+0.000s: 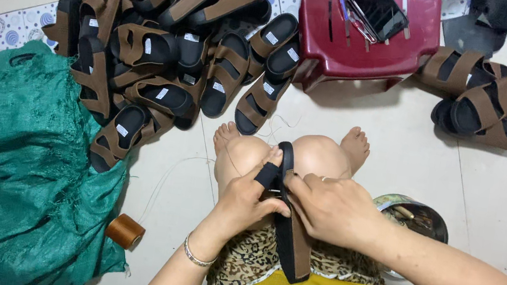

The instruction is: The person sits on the floor and sews a brown sandal using a needle and thread. They repeatedly pull the thread through the sandal sole and strap to secure them together.

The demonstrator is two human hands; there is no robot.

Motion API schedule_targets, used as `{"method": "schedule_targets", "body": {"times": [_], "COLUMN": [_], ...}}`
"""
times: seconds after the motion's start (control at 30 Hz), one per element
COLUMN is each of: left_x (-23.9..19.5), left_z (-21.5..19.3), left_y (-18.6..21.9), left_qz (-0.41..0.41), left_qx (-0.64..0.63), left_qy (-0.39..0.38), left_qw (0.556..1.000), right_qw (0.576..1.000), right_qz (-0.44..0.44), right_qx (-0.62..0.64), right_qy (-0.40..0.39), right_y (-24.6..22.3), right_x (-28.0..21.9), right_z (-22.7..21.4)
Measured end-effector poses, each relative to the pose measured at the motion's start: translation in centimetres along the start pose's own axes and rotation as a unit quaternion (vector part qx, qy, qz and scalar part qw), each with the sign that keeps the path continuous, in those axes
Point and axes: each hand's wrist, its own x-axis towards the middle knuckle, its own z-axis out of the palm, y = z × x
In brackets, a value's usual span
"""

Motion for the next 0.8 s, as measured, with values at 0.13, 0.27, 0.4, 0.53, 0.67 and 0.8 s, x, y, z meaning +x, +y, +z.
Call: {"method": "schedule_targets", "body": {"times": [0.13,0.27,0.4,0.53,0.67,0.8], "left_x": [-1.4,-2.2,-2.7,-1.3,-0.2,-1.0], "left_z": [0.9,-2.1,-1.1,0.0,-0.3,-0.9], "left_y": [0.6,4.7,4.5,4.8,8.0,5.1], "left_qz": [-0.028,-0.136,-0.089,-0.260,-0.202,-0.216], "left_qx": [0.092,-0.257,-0.618,-0.312,-0.127,-0.112], "left_qy": [0.100,0.099,0.078,0.065,-0.005,0.053], "left_qw": [0.990,0.952,0.777,0.911,0.971,0.968], "right_qw": [0.996,0.988,0.986,0.967,0.988,0.973], "right_qz": [-0.023,-0.021,-0.042,-0.084,-0.057,0.125], "right_qx": [0.082,0.115,0.078,0.072,0.052,0.137], "right_qy": [0.005,0.099,0.144,0.228,0.135,-0.135], "right_y": [1.2,3.2,2.8,2.3,3.1,6.8], "right_x": [-1.2,-3.3,-3.6,-3.7,-4.8,-6.8], "right_z": [-1.1,2.8,3.0,2.3,1.2,-3.5]}}
